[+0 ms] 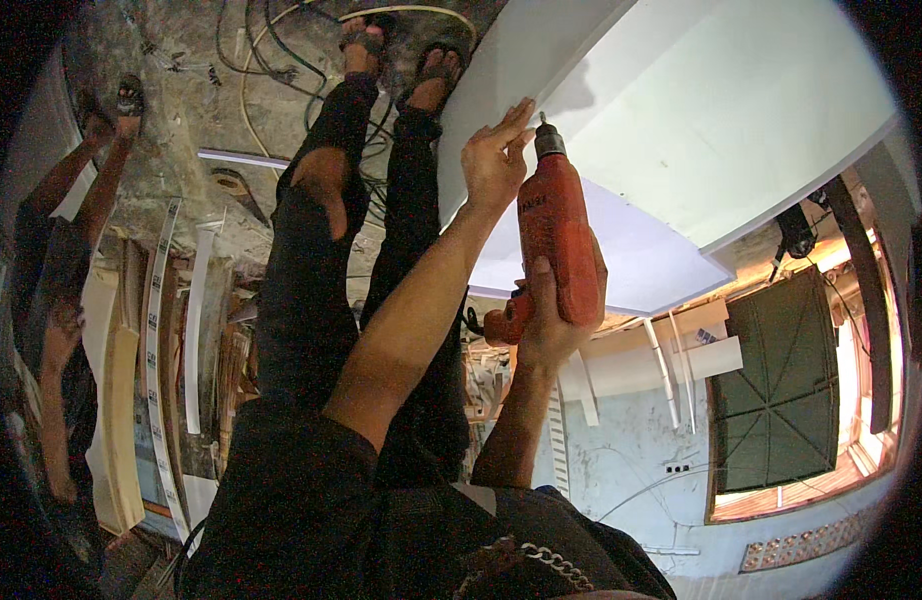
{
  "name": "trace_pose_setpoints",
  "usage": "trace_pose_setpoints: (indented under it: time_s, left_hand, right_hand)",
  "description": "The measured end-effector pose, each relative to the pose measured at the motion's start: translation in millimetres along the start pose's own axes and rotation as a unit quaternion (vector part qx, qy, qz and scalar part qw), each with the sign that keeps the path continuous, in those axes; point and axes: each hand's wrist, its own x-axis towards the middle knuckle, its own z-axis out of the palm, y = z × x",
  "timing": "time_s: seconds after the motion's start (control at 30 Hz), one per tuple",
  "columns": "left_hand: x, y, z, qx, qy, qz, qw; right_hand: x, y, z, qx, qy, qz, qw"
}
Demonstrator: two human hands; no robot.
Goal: The person uses an electric drill to secure screws into a white wooden cabinet frame on the floor while being assisted by others.
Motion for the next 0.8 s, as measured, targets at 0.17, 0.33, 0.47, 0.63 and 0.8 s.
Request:
trace_pose_setpoints:
  time_s: [0.17,0.33,0.47,0.63,0.8]
  left_hand:
    - [1,7,-1,0.018,-0.011,-0.013,1.000]
    - [1,5,1,0.024,-0.005,-0.012,1.000]
    - [1,2,5,-0.005,0.024,0.000,1.000]
    - [1,5,7,0.013,0.014,-0.021,1.000]
    - [0,4,7,0.000,0.031,-0.006,1.000]
  right_hand:
    - [2,11,-2,-0.024,0.006,-0.031,0.999]
    - [2,15,-2,-0.061,0.003,-0.065,0.996]
    - [1,8,1,-0.055,0.005,-0.057,0.997]
    - [0,7,1,-0.040,0.014,-0.032,0.999]
    - [-3,7,3,-0.014,0.012,-0.019,1.000]
